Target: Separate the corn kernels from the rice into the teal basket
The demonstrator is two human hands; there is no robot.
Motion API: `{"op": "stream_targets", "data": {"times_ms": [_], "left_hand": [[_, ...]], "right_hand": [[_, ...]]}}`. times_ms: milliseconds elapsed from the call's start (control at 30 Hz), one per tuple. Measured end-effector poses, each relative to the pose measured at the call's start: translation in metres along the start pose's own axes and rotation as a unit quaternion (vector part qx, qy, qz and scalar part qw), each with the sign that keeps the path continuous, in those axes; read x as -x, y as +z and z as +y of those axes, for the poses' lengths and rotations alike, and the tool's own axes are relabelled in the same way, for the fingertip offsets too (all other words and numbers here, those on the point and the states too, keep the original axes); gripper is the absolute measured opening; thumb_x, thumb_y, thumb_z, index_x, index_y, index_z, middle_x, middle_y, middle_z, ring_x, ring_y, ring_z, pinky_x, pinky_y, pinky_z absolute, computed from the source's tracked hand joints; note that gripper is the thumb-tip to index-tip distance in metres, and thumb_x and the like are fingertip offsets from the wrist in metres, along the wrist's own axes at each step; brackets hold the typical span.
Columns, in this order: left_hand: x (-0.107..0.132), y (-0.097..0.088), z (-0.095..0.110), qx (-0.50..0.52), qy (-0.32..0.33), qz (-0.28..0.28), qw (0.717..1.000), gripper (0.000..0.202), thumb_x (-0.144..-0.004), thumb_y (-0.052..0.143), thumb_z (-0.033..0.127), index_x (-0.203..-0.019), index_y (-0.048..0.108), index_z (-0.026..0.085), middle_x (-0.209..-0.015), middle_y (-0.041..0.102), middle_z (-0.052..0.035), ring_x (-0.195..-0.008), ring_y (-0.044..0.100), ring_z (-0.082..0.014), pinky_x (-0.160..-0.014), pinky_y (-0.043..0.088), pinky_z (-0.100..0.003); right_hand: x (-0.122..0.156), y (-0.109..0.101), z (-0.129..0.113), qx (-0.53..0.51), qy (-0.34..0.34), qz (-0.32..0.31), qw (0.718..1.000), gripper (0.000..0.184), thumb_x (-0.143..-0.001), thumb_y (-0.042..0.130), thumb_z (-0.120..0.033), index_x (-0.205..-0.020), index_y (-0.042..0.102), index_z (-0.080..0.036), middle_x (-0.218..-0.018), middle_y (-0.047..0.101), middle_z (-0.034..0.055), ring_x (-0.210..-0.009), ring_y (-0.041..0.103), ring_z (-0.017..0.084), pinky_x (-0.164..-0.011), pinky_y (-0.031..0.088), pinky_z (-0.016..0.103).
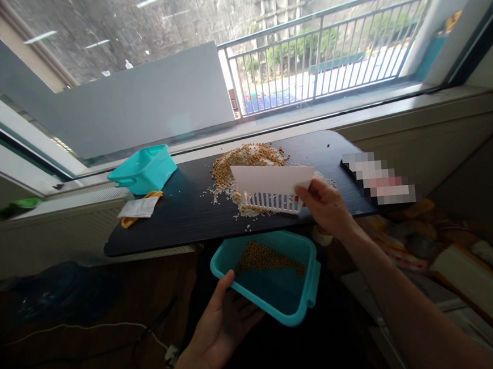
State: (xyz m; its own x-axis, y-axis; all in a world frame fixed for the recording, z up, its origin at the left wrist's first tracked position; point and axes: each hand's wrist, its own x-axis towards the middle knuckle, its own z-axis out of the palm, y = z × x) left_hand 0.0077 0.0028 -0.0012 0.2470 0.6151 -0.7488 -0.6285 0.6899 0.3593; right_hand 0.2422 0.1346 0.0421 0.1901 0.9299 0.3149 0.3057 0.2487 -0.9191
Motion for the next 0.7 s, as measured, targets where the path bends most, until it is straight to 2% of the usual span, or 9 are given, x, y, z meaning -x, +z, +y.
{"op": "stream_targets", "data": {"times_ms": [267,400,500,700], "left_hand": [[-0.001,-0.001,0.001,-0.005,-0.004,-0.005,1.0,0.062,-0.083,0.059,0.051,-0.13,0.051,0.012,-0.118,0.065,-0.0156,-0.099,0.065,-0.0258,-0.092,0.049,-0.037],[-0.001,-0.002,0.0,-0.011,-0.003,-0.015,1.0,0.063,-0.083,0.058,0.052,-0.13,0.051,0.011,-0.121,0.063,-0.0166,-0.102,0.064,-0.0263,-0.092,0.049,-0.037],[-0.001,-0.003,-0.001,-0.015,-0.003,-0.02,1.0,0.063,-0.084,0.057,0.052,-0.13,0.051,0.01,-0.122,0.063,-0.0163,-0.103,0.064,-0.0265,-0.094,0.048,-0.037],[-0.003,0.001,-0.004,-0.028,-0.006,-0.026,0.999,0.064,-0.084,0.055,0.053,-0.132,0.049,0.011,-0.124,0.062,-0.0174,-0.104,0.064,-0.0269,-0.095,0.046,-0.038]], "right_hand": [[0.004,0.004,-0.001,0.005,-0.01,-0.023,1.0,0.013,-0.075,0.063,-0.037,-0.074,0.062,-0.024,-0.065,0.064,-0.0026,-0.061,0.057,0.015,-0.059,0.047,0.027],[0.005,0.004,-0.004,0.021,-0.018,-0.003,1.0,0.014,-0.074,0.063,-0.037,-0.072,0.06,-0.023,-0.064,0.062,-0.0022,-0.059,0.055,0.014,-0.055,0.044,0.026],[0.007,-0.003,-0.009,0.018,-0.008,0.027,0.999,0.016,-0.074,0.063,-0.039,-0.073,0.06,-0.023,-0.065,0.063,-0.0013,-0.059,0.055,0.014,-0.053,0.043,0.026],[0.015,-0.025,-0.027,0.07,0.017,0.046,0.996,0.02,-0.073,0.063,-0.041,-0.068,0.059,-0.022,-0.061,0.061,-0.0006,-0.054,0.051,0.014,-0.048,0.041,0.025]]}}
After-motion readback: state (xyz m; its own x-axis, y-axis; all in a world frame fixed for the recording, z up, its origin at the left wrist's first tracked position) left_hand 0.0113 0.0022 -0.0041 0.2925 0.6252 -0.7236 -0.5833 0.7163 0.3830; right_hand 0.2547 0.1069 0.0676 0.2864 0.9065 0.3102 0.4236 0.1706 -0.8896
